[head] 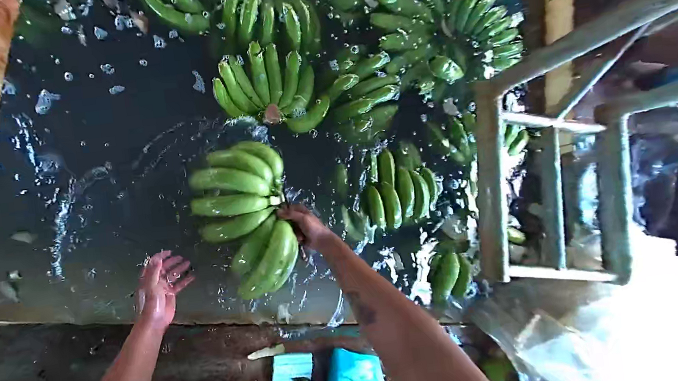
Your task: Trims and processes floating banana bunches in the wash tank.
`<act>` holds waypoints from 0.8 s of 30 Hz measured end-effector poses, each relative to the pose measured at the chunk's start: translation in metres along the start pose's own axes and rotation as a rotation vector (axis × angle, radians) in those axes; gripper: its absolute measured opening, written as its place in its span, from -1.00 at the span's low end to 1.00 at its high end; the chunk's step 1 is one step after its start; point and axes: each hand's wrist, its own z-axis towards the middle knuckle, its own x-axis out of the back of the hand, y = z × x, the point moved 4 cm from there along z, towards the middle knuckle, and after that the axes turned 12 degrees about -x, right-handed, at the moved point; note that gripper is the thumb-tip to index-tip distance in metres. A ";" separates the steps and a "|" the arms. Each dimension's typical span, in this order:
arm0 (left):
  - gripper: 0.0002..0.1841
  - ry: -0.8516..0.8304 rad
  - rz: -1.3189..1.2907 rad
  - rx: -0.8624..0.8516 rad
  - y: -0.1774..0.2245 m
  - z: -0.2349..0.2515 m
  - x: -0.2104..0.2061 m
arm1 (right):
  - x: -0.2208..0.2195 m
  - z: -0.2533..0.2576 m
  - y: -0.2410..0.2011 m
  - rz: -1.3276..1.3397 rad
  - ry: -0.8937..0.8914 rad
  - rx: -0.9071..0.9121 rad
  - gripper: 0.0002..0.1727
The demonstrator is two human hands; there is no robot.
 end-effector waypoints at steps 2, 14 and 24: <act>-0.63 -0.056 0.043 -0.027 0.001 -0.005 -0.015 | 0.014 0.002 0.025 0.229 0.041 -0.046 -0.58; -0.22 -0.874 1.117 -0.251 0.054 -0.031 -0.112 | -0.026 -0.056 0.076 0.027 0.277 0.073 -0.67; -0.41 -0.809 1.126 -0.473 0.048 0.013 -0.105 | -0.026 -0.101 0.016 -1.146 0.372 -0.003 -0.55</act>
